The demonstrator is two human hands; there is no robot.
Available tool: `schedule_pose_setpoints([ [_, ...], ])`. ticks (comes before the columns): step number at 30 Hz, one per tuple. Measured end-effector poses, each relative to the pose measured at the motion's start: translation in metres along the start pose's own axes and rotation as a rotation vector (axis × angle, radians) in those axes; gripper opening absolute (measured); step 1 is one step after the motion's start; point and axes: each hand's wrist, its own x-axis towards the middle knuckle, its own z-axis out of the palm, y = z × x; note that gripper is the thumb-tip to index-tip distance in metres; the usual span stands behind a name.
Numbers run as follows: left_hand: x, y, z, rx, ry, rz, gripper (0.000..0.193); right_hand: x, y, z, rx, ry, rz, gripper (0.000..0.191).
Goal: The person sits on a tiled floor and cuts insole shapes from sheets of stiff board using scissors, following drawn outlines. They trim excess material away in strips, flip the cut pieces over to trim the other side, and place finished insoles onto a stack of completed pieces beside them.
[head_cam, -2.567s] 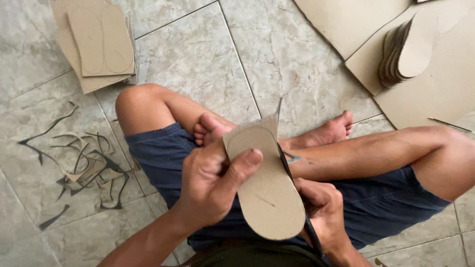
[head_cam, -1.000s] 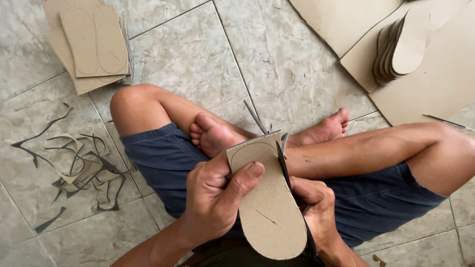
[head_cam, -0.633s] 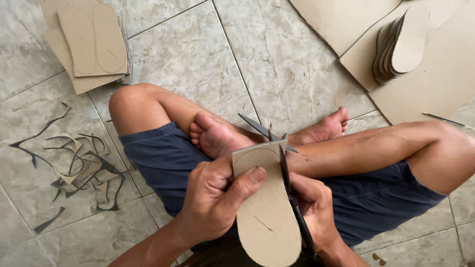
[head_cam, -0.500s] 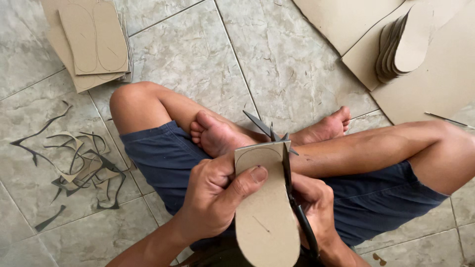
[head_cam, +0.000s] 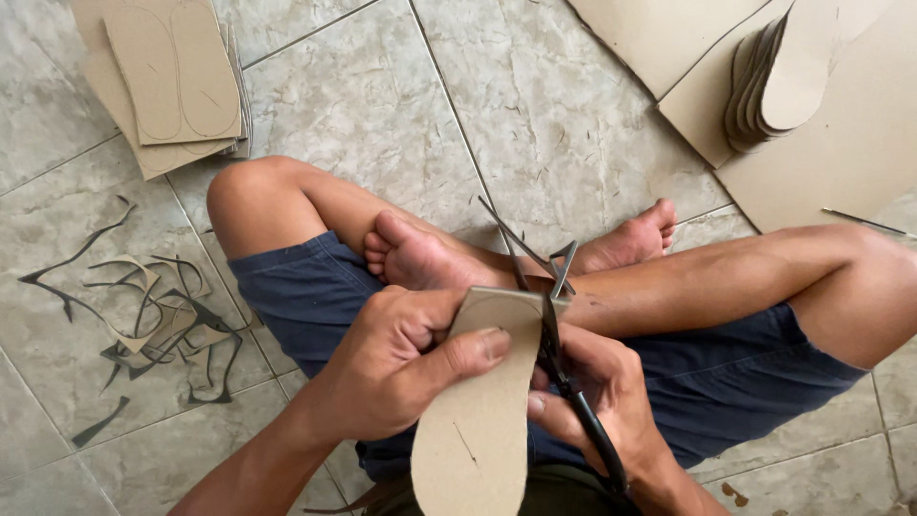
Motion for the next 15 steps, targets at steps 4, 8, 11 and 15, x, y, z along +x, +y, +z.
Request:
schedule_pose_setpoints([
  [4,0.004,0.007,-0.007,-0.009,-0.081,-0.032,0.022,0.004,-0.009,0.001,0.004,-0.030,-0.035,0.030],
  [8,0.005,0.012,-0.013,0.020,-0.135,-0.062,0.023,0.006,-0.015,0.002,-0.038,-0.036,-0.033,0.033],
  [11,0.007,0.014,-0.020,0.098,-0.209,-0.072,0.026,0.005,-0.016,0.002,0.020,-0.050,-0.060,0.039],
  [15,0.020,0.026,-0.037,-0.002,-0.227,-0.017,0.035,0.005,-0.014,-0.004,0.019,-0.089,0.009,0.047],
])
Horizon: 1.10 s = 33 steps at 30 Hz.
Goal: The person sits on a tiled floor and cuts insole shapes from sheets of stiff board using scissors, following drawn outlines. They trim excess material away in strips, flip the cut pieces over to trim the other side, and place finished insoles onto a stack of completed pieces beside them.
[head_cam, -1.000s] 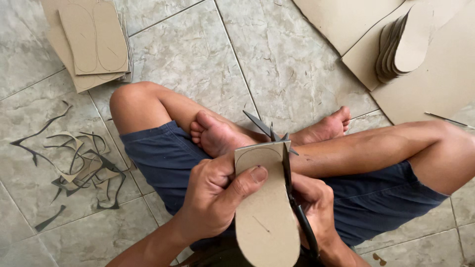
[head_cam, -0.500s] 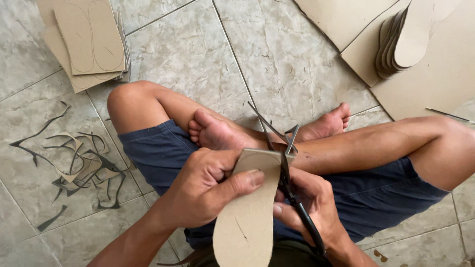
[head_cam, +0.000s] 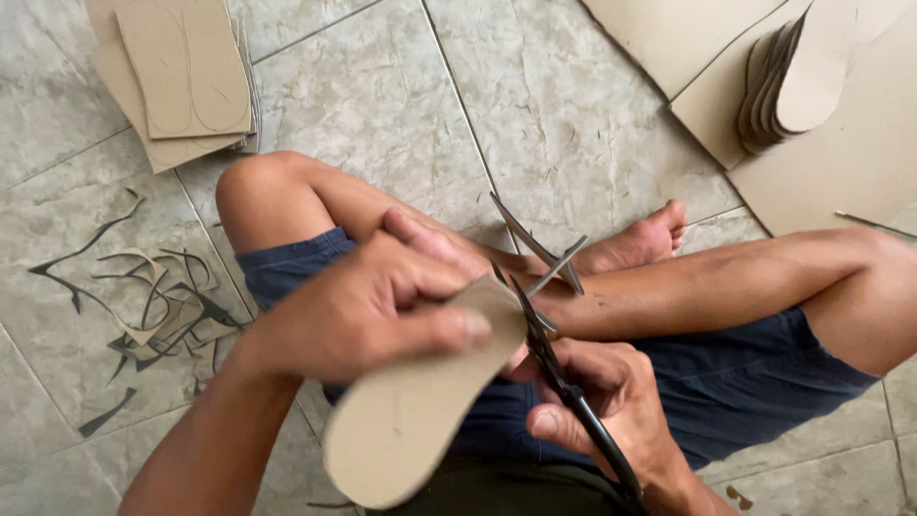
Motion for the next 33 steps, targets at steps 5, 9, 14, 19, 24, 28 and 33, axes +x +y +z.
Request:
schedule_pose_setpoints([
  [5,0.012,-0.016,0.031,0.289,0.336,0.354,0.048,0.001,0.005,-0.003,0.037,0.079,-0.058,0.065],
  [9,0.025,-0.065,0.077,0.601,0.717,0.584,0.048,0.008,0.010,0.000,-0.037,0.147,-0.115,0.072],
  [14,0.019,-0.086,0.093,-0.158,0.845,0.315,0.036,0.012,0.014,0.005,-0.035,0.169,-0.135,0.080],
  [19,0.014,-0.078,0.094,-0.194,0.701,0.362,0.035,0.011,0.020,0.006,0.018,0.154,-0.245,0.082],
  [24,0.007,-0.072,0.081,0.065,0.743,0.404,0.033,0.000,0.020,0.006,-0.017,0.188,0.036,0.083],
  [28,0.006,-0.067,0.075,-0.105,0.591,0.224,0.026,0.001,0.022,0.010,0.058,0.158,-0.191,0.082],
  [33,0.006,-0.070,0.071,-0.202,0.562,0.293,0.027,-0.001,0.022,0.009,0.120,0.161,-0.039,0.082],
])
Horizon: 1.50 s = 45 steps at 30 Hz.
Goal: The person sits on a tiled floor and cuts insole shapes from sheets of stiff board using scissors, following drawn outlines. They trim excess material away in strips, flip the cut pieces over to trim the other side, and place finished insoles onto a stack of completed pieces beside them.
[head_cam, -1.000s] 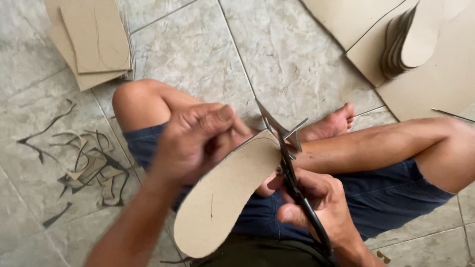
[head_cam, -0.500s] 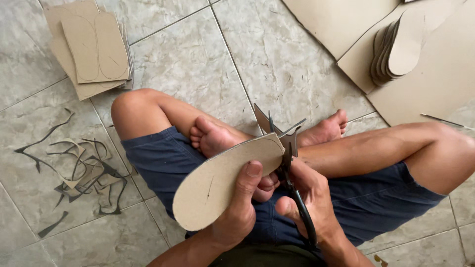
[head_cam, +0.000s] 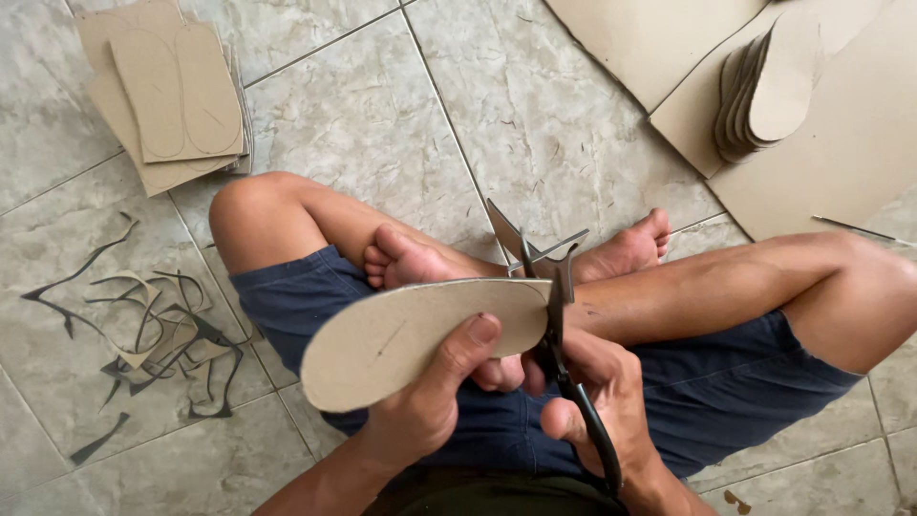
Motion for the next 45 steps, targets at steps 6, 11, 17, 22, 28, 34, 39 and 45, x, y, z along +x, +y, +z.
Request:
schedule_pose_setpoints([
  [6,0.003,-0.007,-0.021,0.183,-0.020,-0.108,0.026,0.002,-0.004,-0.003,0.006,-0.044,-0.035,0.085],
  [11,0.007,0.005,-0.026,0.063,-0.101,-0.029,0.023,0.006,-0.006,-0.003,-0.017,-0.070,-0.044,0.084],
  [17,0.017,0.035,-0.025,0.276,-0.129,-0.014,0.020,0.006,-0.015,-0.002,-0.019,-0.096,0.020,0.089],
  [22,0.026,0.053,-0.022,0.285,-0.217,-0.049,0.019,0.010,-0.012,-0.004,-0.016,-0.106,-0.086,0.084],
  [28,0.032,0.068,-0.028,0.310,-0.249,-0.137,0.017,0.003,-0.003,-0.012,-0.042,-0.141,0.123,0.086],
  [34,0.037,0.077,-0.027,0.248,-0.386,-0.209,0.019,0.010,-0.020,-0.007,-0.069,-0.147,-0.074,0.090],
  [39,0.038,0.074,-0.035,0.242,-0.350,-0.258,0.019,0.006,-0.018,-0.011,-0.043,-0.174,0.040,0.083],
  [45,0.040,0.071,-0.036,0.220,-0.327,-0.270,0.016,0.001,-0.004,-0.029,-0.357,-0.105,0.003,0.066],
])
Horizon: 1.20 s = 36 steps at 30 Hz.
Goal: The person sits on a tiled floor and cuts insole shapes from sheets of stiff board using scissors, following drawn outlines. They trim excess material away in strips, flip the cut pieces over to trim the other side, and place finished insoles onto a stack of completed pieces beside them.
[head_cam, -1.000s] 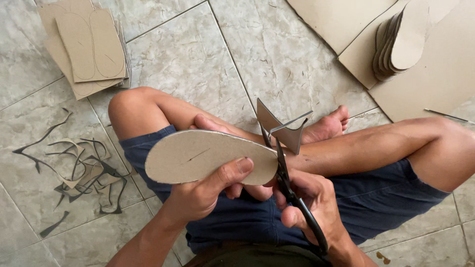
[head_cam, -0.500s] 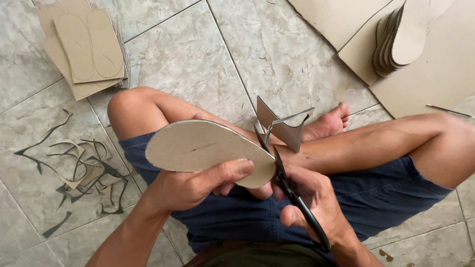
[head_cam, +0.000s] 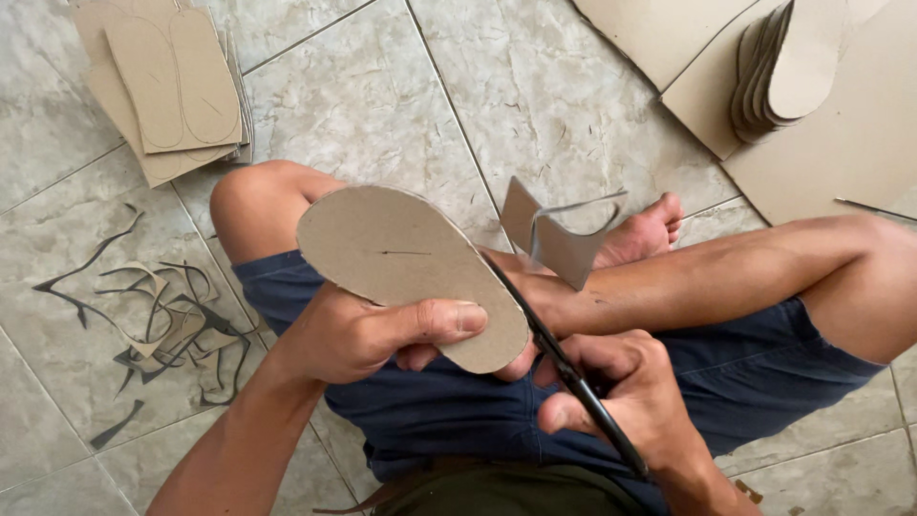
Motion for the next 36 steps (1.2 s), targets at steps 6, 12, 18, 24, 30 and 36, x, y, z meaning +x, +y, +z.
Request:
schedule_pose_setpoints([
  [6,0.008,-0.019,0.037,0.913,0.450,0.682,0.022,0.004,-0.004,0.011,0.307,0.133,-0.012,0.055],
  [12,0.021,-0.057,0.042,0.246,0.420,0.444,0.032,0.008,0.005,0.016,0.050,0.333,-0.010,0.029],
  [18,0.021,-0.064,0.021,-0.323,0.149,0.210,0.031,0.022,0.020,0.004,0.284,0.220,-0.027,0.024],
  [24,0.016,-0.060,0.024,-0.208,0.201,0.263,0.030,0.030,0.016,0.020,0.130,0.244,-0.165,0.036],
  [30,0.020,-0.064,0.025,-0.258,0.162,0.217,0.027,0.025,0.016,0.015,-0.090,0.328,-0.041,0.015],
  [36,0.027,-0.064,0.018,-0.287,0.085,0.170,0.024,0.034,0.025,0.002,0.144,0.416,0.102,0.018],
])
